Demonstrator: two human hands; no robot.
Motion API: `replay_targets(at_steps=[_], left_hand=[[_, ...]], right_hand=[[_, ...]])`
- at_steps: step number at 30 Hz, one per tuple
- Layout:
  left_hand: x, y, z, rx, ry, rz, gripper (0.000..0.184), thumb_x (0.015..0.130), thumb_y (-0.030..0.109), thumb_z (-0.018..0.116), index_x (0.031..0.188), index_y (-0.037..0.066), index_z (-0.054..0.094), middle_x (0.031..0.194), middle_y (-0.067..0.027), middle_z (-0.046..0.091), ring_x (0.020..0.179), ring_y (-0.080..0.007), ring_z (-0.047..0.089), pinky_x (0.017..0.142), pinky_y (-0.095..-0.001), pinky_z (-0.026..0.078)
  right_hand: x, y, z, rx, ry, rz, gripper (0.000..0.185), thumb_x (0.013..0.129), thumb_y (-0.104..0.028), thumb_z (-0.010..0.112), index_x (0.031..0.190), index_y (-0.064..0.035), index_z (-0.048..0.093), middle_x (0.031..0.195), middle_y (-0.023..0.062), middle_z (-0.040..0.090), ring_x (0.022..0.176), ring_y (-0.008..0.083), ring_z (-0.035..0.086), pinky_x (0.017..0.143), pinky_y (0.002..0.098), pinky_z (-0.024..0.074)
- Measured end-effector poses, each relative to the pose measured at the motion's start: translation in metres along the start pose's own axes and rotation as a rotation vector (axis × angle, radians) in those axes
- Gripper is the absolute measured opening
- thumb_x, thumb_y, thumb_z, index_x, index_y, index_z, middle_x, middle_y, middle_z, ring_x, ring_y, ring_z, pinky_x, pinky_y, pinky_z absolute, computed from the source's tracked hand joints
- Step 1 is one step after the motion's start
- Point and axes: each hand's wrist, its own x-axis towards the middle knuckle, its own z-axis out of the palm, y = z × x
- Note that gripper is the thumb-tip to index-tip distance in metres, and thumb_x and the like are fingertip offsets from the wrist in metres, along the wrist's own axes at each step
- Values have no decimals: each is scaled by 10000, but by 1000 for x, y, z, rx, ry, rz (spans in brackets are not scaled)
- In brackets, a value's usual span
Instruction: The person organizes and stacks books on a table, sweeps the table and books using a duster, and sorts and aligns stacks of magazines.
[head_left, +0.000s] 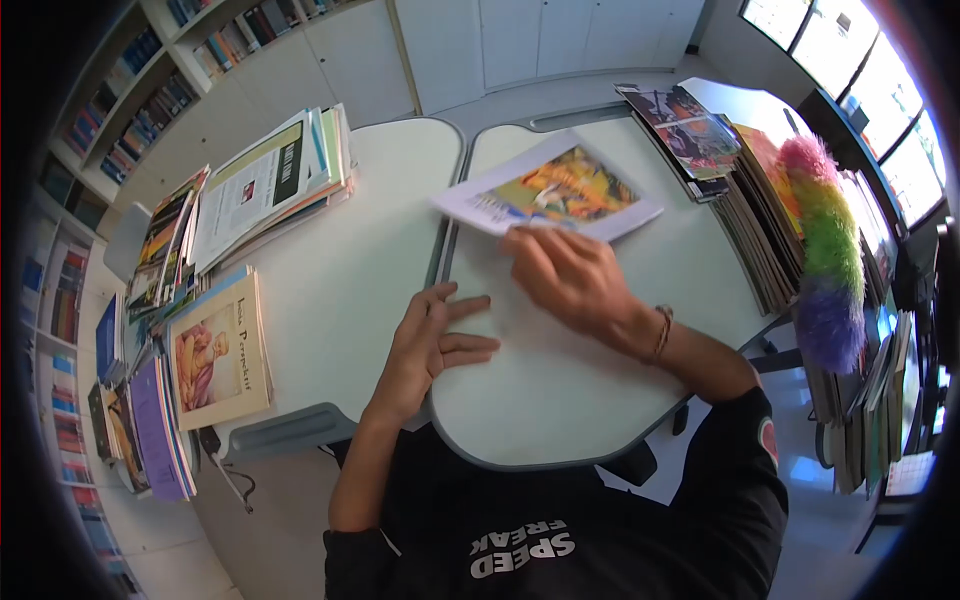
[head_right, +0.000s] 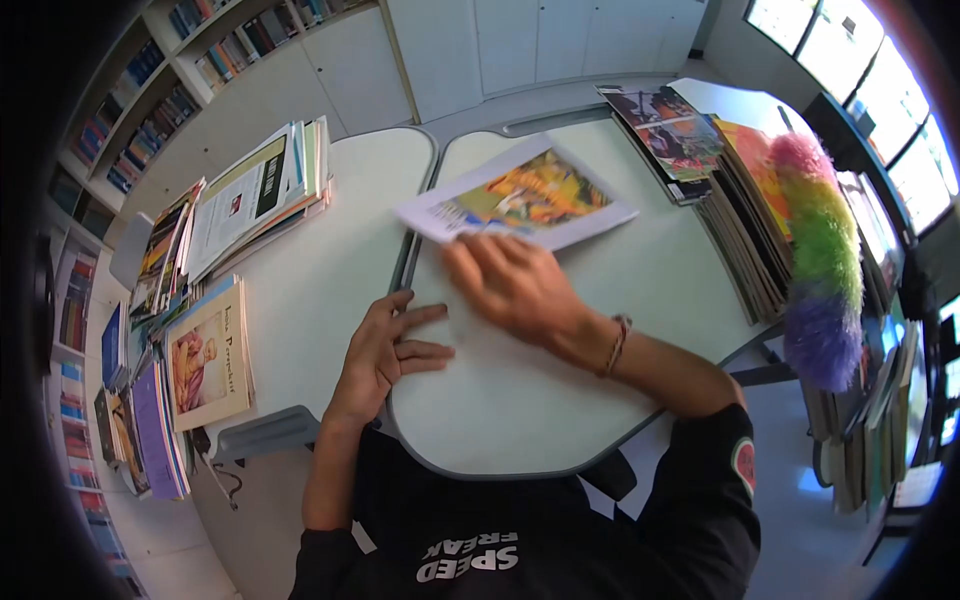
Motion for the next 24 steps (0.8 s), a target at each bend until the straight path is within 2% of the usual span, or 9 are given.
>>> replay_targets(at_steps=[5, 10, 13, 15, 16, 17, 19, 21, 24], left_hand=[[-12, 21, -12, -621, 18, -21, 346, 1034, 155, 594, 1298, -62, 535, 1171, -188, 670, 954, -225, 704, 842, -284, 566], [-49, 1, -75, -265, 268, 280, 343, 1029, 130, 599, 1316, -50, 543, 1167, -134, 681, 999, -171, 671, 852, -267, 540], [-83, -4, -106, 641, 674, 839, 354, 1022, 106, 608, 1336, -44, 542, 1166, -112, 678, 977, -154, 659, 829, -263, 530], [-98, 3, -104, 256, 710, 940, 371, 1020, 96, 616, 1357, -37, 535, 1168, -105, 672, 990, -154, 660, 837, -265, 537], [-102, 11, -93, -445, 573, 850, 385, 1020, 94, 621, 1371, -33, 527, 1171, -106, 667, 1011, -161, 665, 854, -269, 548], [-102, 7, -95, -442, 592, 864, 385, 1020, 94, 621, 1371, -33, 527, 1171, -106, 667, 1011, -161, 665, 854, -269, 548], [-100, -12, -111, -285, 585, 790, 488, 1049, 95, 558, 1506, 27, 402, 1368, -163, 615, 1244, -307, 641, 1015, -386, 566], [-106, -23, -131, -131, 442, 560, 495, 1071, 115, 515, 1533, 42, 352, 1437, -211, 571, 1253, -340, 647, 1025, -442, 580], [-133, -30, -154, -499, 160, 422, 424, 1079, 160, 532, 1444, -22, 416, 1402, -245, 590, 1181, -339, 688, 955, -362, 604]], right_hand=[[-2, -78, -21, 256, 224, -336, 275, 923, -105, 705, 1187, -144, 636, 1113, 112, 727, 955, 220, 736, 741, 327, 637], [10, -98, -13, 339, 85, -505, 280, 940, -156, 720, 1209, -158, 643, 1159, 85, 744, 1068, 247, 739, 853, 362, 653], [39, -106, -1, 360, 85, -540, 309, 937, -194, 739, 1230, -155, 647, 1178, 58, 752, 1144, 252, 719, 984, 416, 616], [63, -109, 18, 332, 82, -556, 363, 921, -219, 764, 1258, -151, 647, 1227, 41, 739, 1234, 248, 674, 1109, 458, 536], [77, -109, 34, 320, 91, -579, 399, 909, -224, 780, 1277, -149, 646, 1274, 38, 723, 1288, 243, 641, 1166, 473, 486], [91, -106, 53, 336, 100, -593, 399, 909, -224, 780, 1277, -149, 646, 1274, 38, 723, 1288, 243, 641, 1166, 473, 486], [116, -106, 93, 224, -16, -645, 430, 937, -295, 746, 1317, -132, 631, 1400, 82, 638, 1344, 255, 584, 1173, 473, 449], [129, -122, 126, 344, -102, -602, 432, 951, -323, 726, 1322, -124, 628, 1425, 99, 614, 1339, 271, 581, 1166, 481, 444], [146, -155, 166, 669, -383, -433, 464, 993, -408, 665, 1336, -98, 621, 1500, 150, 544, 1324, 317, 569, 1146, 508, 429]])
